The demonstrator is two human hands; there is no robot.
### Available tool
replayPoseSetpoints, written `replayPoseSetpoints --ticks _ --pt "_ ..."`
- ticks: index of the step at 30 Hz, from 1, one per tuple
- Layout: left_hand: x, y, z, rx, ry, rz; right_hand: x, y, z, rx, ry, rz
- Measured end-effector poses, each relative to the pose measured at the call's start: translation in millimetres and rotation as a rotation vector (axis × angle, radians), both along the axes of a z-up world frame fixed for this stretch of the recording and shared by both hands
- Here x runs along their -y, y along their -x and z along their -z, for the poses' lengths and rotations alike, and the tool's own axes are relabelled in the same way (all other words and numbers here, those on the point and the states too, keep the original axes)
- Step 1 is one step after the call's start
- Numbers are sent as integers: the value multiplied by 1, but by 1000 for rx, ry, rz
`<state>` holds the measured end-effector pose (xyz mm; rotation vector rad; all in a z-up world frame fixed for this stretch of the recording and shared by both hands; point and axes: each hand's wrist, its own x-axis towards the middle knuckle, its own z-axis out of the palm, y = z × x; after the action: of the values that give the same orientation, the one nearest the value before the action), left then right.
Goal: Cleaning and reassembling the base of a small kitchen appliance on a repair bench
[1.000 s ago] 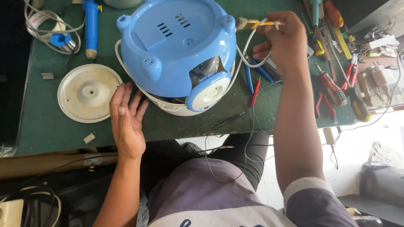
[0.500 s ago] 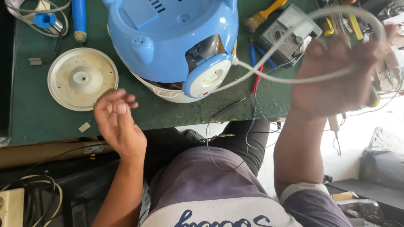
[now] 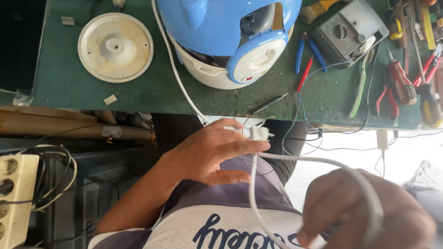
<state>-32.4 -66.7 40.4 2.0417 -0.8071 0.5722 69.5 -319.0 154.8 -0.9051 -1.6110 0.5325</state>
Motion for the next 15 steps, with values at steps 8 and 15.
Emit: replayPoseSetpoints --ticks 8,15 --pt "-23 23 -20 -1010 -470 -182 -34 32 34 42 495 82" --pt "-58 39 -17 -806 -152 -546 -29 -47 63 416 702 120"
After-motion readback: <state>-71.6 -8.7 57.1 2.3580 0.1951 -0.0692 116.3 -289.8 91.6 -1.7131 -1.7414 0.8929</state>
